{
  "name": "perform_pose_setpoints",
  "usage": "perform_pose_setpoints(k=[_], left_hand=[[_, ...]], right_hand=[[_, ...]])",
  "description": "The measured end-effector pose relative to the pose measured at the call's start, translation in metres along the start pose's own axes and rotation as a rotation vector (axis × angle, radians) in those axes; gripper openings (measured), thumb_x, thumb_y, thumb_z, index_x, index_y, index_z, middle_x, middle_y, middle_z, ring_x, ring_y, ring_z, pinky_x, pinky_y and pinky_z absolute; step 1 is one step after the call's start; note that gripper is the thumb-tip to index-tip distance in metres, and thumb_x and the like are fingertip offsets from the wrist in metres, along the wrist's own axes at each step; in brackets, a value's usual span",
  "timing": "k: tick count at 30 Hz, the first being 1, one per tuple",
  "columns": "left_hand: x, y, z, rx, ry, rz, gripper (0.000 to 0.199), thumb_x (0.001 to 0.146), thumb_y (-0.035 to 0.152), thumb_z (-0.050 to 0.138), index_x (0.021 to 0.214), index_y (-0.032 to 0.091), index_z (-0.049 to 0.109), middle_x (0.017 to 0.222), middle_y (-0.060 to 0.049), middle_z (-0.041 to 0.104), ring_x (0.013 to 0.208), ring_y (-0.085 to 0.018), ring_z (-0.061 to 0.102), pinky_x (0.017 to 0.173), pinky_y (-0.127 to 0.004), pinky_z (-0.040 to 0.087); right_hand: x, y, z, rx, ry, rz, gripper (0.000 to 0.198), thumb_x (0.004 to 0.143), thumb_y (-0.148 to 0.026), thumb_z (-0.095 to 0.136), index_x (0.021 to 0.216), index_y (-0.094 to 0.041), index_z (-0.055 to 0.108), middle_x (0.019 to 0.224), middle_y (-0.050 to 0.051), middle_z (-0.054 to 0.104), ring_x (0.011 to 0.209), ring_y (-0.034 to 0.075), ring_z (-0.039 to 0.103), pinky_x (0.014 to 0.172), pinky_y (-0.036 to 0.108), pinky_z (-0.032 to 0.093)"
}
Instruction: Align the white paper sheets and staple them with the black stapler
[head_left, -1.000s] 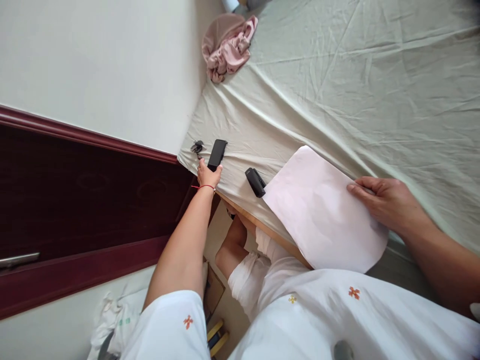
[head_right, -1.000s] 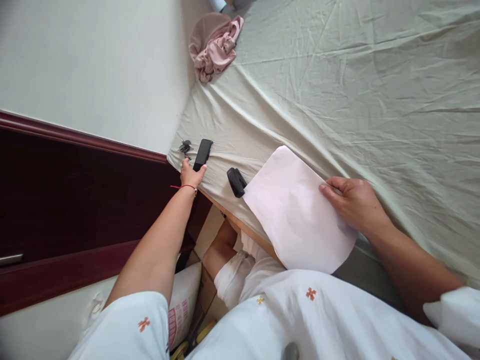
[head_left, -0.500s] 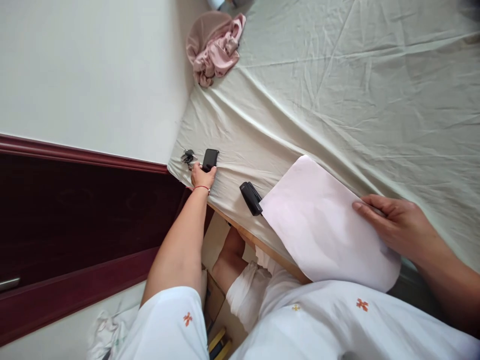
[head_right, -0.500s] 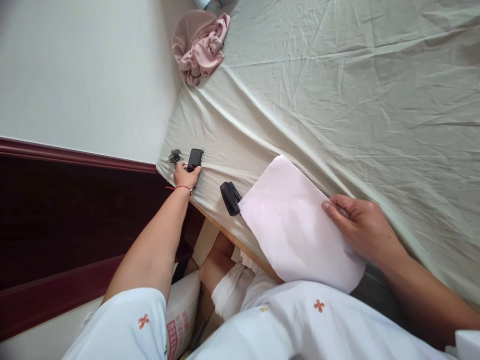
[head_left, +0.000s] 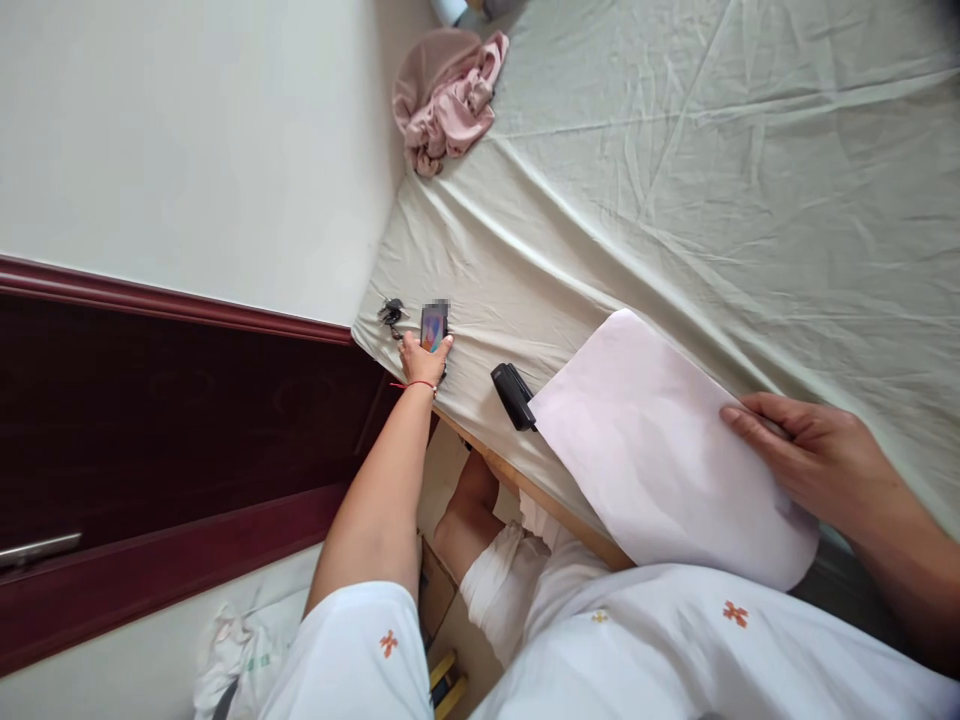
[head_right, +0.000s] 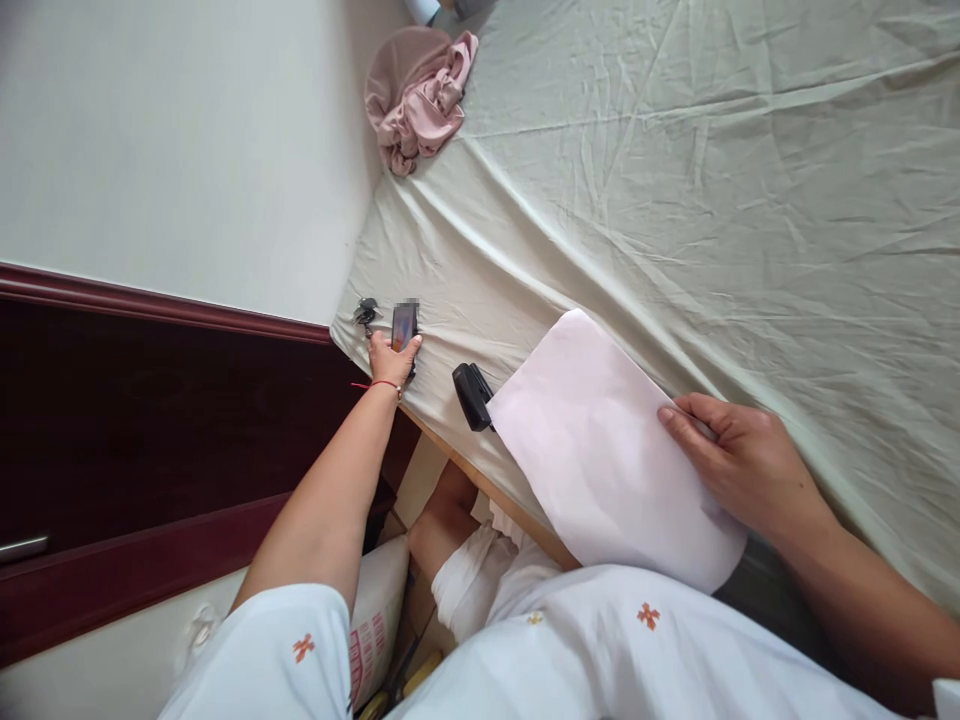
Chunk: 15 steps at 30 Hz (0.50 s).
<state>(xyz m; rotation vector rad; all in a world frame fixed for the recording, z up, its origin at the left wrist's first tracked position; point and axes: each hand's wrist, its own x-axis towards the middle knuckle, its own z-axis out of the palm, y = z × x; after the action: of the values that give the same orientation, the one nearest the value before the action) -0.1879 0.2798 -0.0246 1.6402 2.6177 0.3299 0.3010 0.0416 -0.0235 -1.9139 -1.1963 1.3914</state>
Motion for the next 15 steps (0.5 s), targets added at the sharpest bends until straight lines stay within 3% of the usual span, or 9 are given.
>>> perform_pose_setpoints(k=[3, 7, 10, 13, 15], left_hand=[[-0.018, -0.005, 0.0, -0.149, 0.028, -0.01, 0.096, 0.074, 0.037, 0.085, 0.151, 0.01, 0.036, 0.148, -0.026, 0.053, 0.145, -0.034, 0.05, 0.123, -0.045, 0.036], [-0.065, -0.008, 0.004, -0.302, 0.196, -0.034, 0.074, 0.081, 0.029, 0.076, 0.145, 0.012, 0.042, 0.145, -0.024, 0.055, 0.135, -0.03, 0.057, 0.12, -0.044, 0.039], [-0.12, -0.01, 0.006, -0.409, 0.294, -0.022, 0.05, 0.083, 0.025, 0.072, 0.129, 0.016, 0.055, 0.13, -0.017, 0.063, 0.12, -0.024, 0.064, 0.104, -0.037, 0.05], [-0.187, -0.011, 0.003, -0.494, 0.329, 0.011, 0.017, 0.086, 0.03, 0.067, 0.098, 0.018, 0.065, 0.1, -0.008, 0.067, 0.091, -0.018, 0.066, 0.085, -0.032, 0.054], [-0.232, -0.009, -0.003, -0.586, 0.309, 0.042, 0.021, 0.09, 0.039, 0.066, 0.089, 0.019, 0.068, 0.087, -0.003, 0.067, 0.081, -0.016, 0.064, 0.081, -0.03, 0.052]], right_hand=[[0.0, 0.004, 0.001, 0.037, 0.043, 0.004, 0.048, 0.083, -0.073, 0.059, 0.087, -0.027, 0.076, 0.064, -0.002, 0.068, 0.056, 0.016, 0.057, 0.05, 0.027, 0.041], [-0.004, 0.002, 0.001, 0.206, 0.237, -0.022, 0.039, 0.084, -0.064, 0.068, 0.089, -0.027, 0.078, 0.071, -0.002, 0.066, 0.062, 0.013, 0.053, 0.052, 0.024, 0.038], [-0.007, -0.005, 0.001, 0.405, 0.324, -0.012, 0.032, 0.081, -0.057, 0.076, 0.086, -0.026, 0.078, 0.069, -0.003, 0.062, 0.059, 0.01, 0.047, 0.049, 0.022, 0.034], [-0.007, -0.01, 0.002, 0.591, 0.329, 0.029, 0.032, 0.077, -0.054, 0.082, 0.089, -0.025, 0.079, 0.071, -0.003, 0.063, 0.057, 0.009, 0.047, 0.047, 0.021, 0.034], [-0.006, -0.01, 0.003, 0.631, 0.328, 0.023, 0.033, 0.076, -0.054, 0.083, 0.09, -0.024, 0.079, 0.073, -0.002, 0.065, 0.058, 0.009, 0.048, 0.046, 0.021, 0.035]])
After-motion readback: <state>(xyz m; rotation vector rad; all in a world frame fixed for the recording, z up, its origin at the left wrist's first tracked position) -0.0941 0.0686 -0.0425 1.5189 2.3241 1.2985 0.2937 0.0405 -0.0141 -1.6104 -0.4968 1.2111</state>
